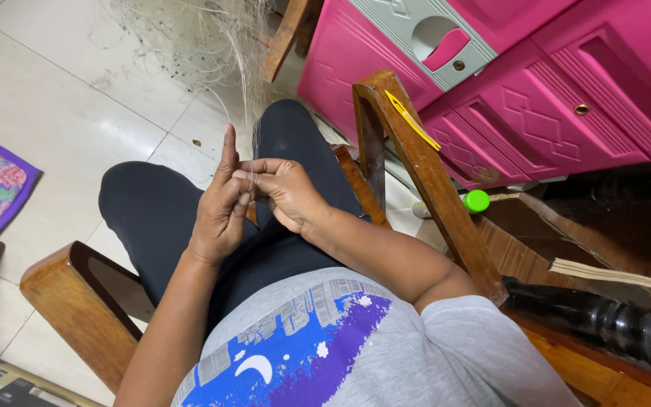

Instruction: Repairing a fishing net using a shuttle and scissors while sitting in a chair.

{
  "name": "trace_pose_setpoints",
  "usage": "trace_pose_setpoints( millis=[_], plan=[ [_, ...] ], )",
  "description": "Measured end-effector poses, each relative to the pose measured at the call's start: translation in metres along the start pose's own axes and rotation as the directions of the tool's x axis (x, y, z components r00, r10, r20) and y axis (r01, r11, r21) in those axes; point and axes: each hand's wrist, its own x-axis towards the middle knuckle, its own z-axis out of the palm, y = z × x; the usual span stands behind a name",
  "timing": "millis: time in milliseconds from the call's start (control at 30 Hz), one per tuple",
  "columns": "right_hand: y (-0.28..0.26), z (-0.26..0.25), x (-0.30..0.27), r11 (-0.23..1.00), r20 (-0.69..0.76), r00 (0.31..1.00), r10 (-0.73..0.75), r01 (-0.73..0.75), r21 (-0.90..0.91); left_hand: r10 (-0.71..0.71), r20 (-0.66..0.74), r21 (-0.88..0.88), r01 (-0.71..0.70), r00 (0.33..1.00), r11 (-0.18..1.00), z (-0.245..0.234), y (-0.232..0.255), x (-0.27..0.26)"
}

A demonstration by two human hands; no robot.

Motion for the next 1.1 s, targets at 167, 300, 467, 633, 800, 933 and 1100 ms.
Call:
trace_pose_setpoints(
  millis=[167,300,467,633,800,933,1100],
  plan=[
    [0.009,0.001,0.011,1.000,0.037,0.999,0.014,-0.014,-0.009,-0.103,-0.080,-0.259,0.080,0.991,0.963,-0.003,0.003,0.002],
    [0.011,0.007,0.017,1.000,0.073,0.997,-0.013,0.014,-0.011,-0.234,-0.150,-0.622,0.092,0.961,0.778,0.002,-0.012,-0.004],
    [0.010,0.004,0.013,0.992,0.131,0.985,-0.111,0.118,-0.043,-0.346,-0.153,-0.835,0.067,0.926,0.547,0.001,-0.011,-0.003],
    [0.008,0.002,0.007,0.980,0.161,0.973,-0.165,0.180,-0.084,-0.387,-0.151,-0.916,0.018,0.910,0.401,0.002,-0.016,-0.005],
    [-0.005,0.002,-0.004,0.872,0.163,0.899,-0.406,0.435,-0.226,-0.413,-0.168,-0.924,0.002,0.895,0.381,-0.002,-0.013,-0.002],
    [-0.046,0.017,-0.031,0.736,0.253,0.779,-0.574,0.626,-0.257,-0.514,-0.201,-0.931,-0.001,0.834,0.364,-0.002,-0.011,-0.002],
    [-0.066,0.011,-0.045,0.827,0.381,0.756,-0.532,0.561,0.040,-0.657,-0.314,-0.902,0.001,0.685,0.431,0.000,-0.028,-0.014]
  ],
)
